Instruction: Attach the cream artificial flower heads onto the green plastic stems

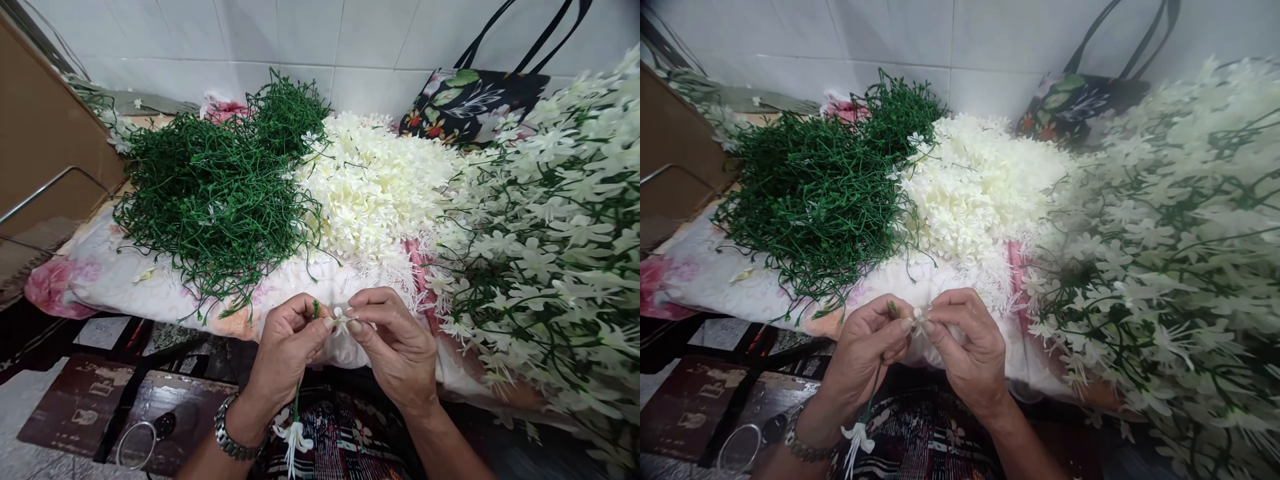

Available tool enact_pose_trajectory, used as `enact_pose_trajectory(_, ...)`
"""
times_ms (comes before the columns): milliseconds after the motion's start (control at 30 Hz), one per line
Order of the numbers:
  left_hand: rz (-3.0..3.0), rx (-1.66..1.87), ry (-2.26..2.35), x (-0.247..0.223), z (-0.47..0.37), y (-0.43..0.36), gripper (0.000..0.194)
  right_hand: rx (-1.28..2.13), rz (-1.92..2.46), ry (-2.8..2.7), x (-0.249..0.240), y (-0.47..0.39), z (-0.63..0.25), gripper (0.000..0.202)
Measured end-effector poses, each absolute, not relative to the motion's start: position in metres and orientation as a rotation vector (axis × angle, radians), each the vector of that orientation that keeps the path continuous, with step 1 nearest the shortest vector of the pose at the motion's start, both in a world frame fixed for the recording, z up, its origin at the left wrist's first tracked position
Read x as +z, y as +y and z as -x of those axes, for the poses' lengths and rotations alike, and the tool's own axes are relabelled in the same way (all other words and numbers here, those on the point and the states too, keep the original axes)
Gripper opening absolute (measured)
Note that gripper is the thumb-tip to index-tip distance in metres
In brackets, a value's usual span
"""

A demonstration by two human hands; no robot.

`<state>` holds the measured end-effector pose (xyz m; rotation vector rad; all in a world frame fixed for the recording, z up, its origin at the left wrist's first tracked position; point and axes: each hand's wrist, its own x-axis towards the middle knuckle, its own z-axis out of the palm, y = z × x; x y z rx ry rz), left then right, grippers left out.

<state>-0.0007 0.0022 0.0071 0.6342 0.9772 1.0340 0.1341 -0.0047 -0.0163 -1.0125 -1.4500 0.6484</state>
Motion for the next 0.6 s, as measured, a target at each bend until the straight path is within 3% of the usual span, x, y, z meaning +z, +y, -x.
enact_pose_trajectory(600, -0.44, 0.994, 0.819, 0.0072, 0.0016, 0.004, 0.026, 0.526, 1.026, -1.524, -0.015, -0.0042, -0.1357, 0.015)
